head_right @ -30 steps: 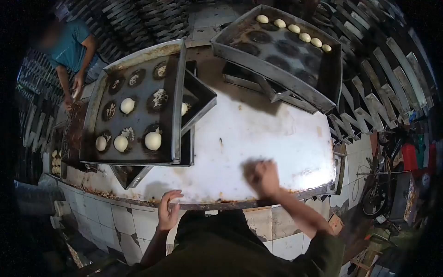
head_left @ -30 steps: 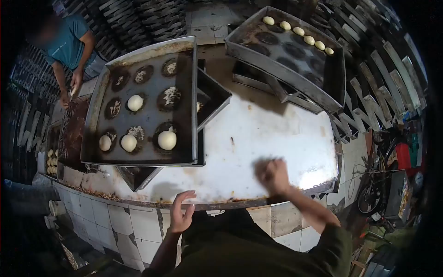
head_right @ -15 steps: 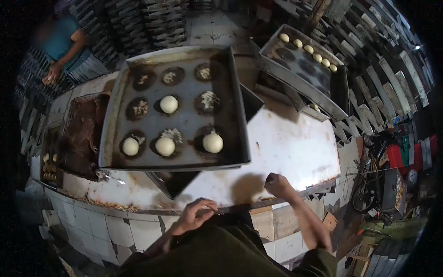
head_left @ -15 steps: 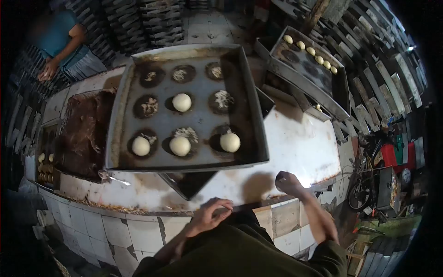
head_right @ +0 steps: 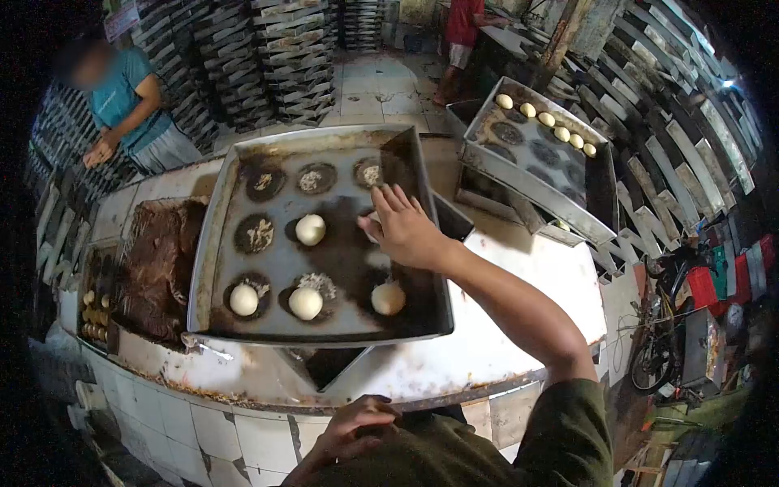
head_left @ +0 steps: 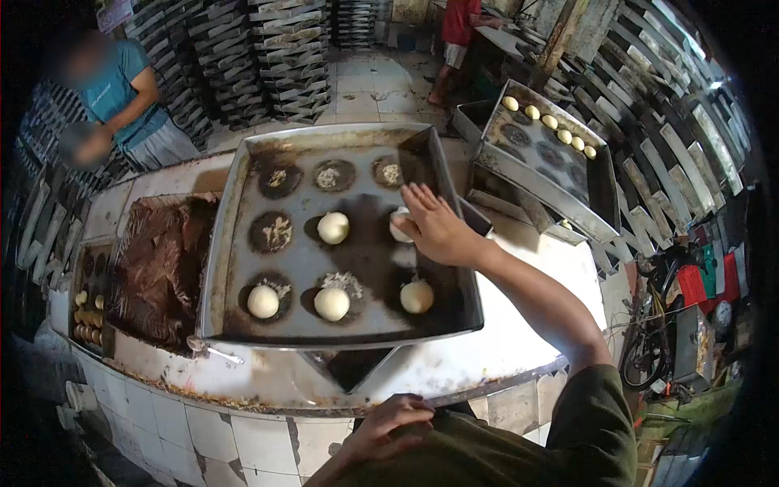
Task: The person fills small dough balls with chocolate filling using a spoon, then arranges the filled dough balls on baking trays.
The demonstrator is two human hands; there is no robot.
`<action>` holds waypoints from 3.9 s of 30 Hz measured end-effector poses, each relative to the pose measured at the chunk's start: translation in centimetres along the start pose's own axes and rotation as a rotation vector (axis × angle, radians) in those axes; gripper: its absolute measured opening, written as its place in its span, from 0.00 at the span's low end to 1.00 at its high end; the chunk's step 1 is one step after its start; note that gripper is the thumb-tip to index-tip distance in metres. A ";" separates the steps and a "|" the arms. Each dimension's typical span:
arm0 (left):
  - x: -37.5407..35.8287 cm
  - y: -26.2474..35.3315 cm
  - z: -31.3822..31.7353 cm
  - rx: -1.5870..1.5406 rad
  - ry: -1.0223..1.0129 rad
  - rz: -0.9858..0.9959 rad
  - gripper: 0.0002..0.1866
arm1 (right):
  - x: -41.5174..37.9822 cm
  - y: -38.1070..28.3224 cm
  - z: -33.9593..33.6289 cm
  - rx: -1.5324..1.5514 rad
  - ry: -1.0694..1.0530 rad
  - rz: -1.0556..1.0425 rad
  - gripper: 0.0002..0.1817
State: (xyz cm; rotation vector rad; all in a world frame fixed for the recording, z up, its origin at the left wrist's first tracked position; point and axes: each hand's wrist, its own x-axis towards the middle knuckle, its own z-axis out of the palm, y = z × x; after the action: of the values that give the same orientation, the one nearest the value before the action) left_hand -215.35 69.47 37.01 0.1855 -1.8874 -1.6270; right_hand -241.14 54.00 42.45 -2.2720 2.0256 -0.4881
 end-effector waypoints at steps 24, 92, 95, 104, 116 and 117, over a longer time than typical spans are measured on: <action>16.0 -1.9 15.0 0.065 0.491 -0.403 0.17 | 3.0 51.0 -15.1 -0.545 -0.238 0.511 0.13; -27.8 12.4 -35.9 -0.923 1.194 -0.120 0.25 | -1.7 -37.9 24.6 0.587 0.143 0.061 0.12; -25.9 9.7 -31.6 -0.942 1.119 -0.095 0.36 | -3.3 -36.1 26.5 0.619 0.126 -0.062 0.16; -23.1 6.4 -18.4 -0.752 0.983 -0.519 0.41 | -3.3 -37.4 17.6 1.329 -0.833 -0.202 0.14; -22.0 7.1 -7.2 -0.511 0.744 -0.400 0.20 | -15.4 -31.9 8.4 0.664 -0.534 -0.335 0.10; -21.3 6.6 -6.2 -0.521 0.702 -0.406 0.20 | -15.6 -30.4 7.6 0.797 -0.613 -0.319 0.09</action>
State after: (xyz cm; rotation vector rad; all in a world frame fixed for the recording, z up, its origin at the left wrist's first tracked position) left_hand -193.26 76.26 35.59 0.8316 -0.9027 -1.9182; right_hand -211.28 72.16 39.82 -1.8878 0.9465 -0.4287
